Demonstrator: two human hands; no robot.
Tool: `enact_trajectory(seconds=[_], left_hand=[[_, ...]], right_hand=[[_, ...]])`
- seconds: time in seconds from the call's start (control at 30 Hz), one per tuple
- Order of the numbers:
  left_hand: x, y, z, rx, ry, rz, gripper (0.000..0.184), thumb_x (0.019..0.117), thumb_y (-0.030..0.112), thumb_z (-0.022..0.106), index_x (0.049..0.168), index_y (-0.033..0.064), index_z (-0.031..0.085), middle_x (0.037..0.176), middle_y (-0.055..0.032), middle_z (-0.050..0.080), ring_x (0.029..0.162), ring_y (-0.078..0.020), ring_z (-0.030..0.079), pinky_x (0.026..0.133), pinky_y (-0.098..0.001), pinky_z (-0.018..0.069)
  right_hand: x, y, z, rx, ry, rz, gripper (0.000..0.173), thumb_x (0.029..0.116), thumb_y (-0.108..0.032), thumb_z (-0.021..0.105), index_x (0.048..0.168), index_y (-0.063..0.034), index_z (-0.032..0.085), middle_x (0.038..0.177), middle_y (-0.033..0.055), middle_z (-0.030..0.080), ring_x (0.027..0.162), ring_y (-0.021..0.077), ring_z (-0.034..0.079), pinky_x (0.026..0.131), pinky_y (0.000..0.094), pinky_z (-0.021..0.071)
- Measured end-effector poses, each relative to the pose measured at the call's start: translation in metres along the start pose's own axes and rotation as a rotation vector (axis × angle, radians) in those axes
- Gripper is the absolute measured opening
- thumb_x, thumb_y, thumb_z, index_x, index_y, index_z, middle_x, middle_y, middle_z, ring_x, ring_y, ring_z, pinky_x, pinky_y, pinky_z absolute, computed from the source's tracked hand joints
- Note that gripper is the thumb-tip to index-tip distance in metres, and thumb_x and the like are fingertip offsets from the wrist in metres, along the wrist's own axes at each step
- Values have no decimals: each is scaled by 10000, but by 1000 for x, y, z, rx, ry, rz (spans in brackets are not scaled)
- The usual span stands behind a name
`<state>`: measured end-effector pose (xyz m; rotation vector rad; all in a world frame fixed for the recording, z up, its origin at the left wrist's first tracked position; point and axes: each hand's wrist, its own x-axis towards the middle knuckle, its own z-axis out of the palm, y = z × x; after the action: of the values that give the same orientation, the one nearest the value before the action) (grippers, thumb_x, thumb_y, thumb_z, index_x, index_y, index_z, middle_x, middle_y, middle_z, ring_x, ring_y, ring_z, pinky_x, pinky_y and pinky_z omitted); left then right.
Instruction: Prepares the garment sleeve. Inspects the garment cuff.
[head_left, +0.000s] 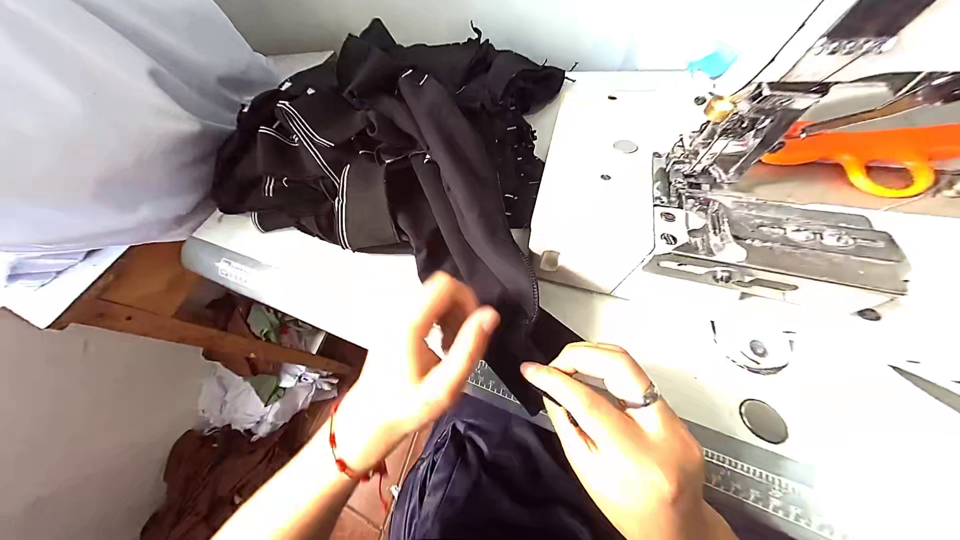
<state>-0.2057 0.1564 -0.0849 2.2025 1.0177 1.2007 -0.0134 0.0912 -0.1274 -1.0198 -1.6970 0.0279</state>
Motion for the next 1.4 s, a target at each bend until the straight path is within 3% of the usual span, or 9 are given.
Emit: enact_trajectory(seconds=[0.07, 0.17, 0.3, 0.4, 0.57, 0.77, 1.13, 1.27, 1.4], left_hand=[[-14, 4, 12, -258, -169, -212, 327, 1013, 397, 597, 895, 99, 661, 668, 81, 618, 592, 38, 589, 562, -157, 514], [-12, 4, 24, -371, -148, -319, 129, 965, 171, 613, 872, 88, 643, 636, 80, 601, 560, 45, 572, 532, -131, 490], [-18, -3, 30, -850, -141, -383, 180, 1045, 87, 516, 999, 105, 689, 776, 41, 693, 687, -8, 663, 682, -185, 574], [-20, -3, 36, -980, -157, -358, 182, 1061, 85, 494, 1057, 123, 672, 830, 44, 714, 746, -24, 696, 746, -211, 596], [-18, 5, 40, -943, -114, -303, 133, 1055, 92, 532, 1038, 119, 661, 818, 58, 707, 731, -10, 690, 710, -188, 593], [-15, 9, 45, -853, -25, -248, 88, 1030, 111, 601, 1006, 103, 685, 726, 50, 684, 644, -5, 672, 631, -172, 587], [-19, 10, 49, -709, 90, -175, 91, 1009, 102, 632, 1079, 89, 689, 746, 41, 689, 634, 8, 655, 602, -149, 567], [-16, 8, 47, -438, 147, -74, 197, 949, 74, 687, 1146, 73, 686, 725, 38, 645, 603, 26, 594, 580, -129, 528], [-13, 8, 48, -297, 191, -1, 166, 922, 55, 702, 1084, 18, 712, 723, 40, 643, 608, 45, 561, 584, -113, 507]], right_hand=[[-3, -3, 5, 25, -31, -33, 82, 973, -80, 648, 1020, -125, 698, 987, 46, 642, 1030, 104, 628, 952, 171, 500], [-6, -5, 10, 23, -56, -67, 108, 983, -85, 622, 1012, -136, 713, 1020, 33, 701, 1098, 130, 646, 1018, 225, 491], [-9, -4, 0, 39, -41, -15, 123, 990, -83, 629, 1038, -136, 729, 1025, 18, 734, 1111, 124, 664, 1023, 247, 504], [-13, -1, -8, 76, -24, 41, 125, 984, -78, 634, 1038, -125, 736, 1016, 21, 732, 1097, 113, 669, 993, 224, 525], [-12, -2, -14, 244, 10, 187, 86, 940, -65, 693, 1000, -104, 741, 997, 4, 734, 1041, 50, 690, 928, 172, 564], [-6, -4, -23, 493, -24, 408, 131, 929, -116, 742, 1048, -157, 780, 1054, -80, 745, 991, -32, 674, 833, 105, 552], [-6, -7, -24, 553, -6, 456, 151, 928, -121, 745, 1056, -189, 786, 1052, -113, 738, 1022, -23, 676, 876, 130, 563], [-6, -8, -24, 605, -5, 480, 163, 934, -122, 737, 1065, -205, 788, 1063, -126, 738, 1019, -29, 674, 871, 127, 560], [-5, -10, -26, 754, 19, 626, 157, 943, -139, 709, 1060, -219, 777, 1031, -138, 749, 951, -50, 680, 832, 120, 557]])
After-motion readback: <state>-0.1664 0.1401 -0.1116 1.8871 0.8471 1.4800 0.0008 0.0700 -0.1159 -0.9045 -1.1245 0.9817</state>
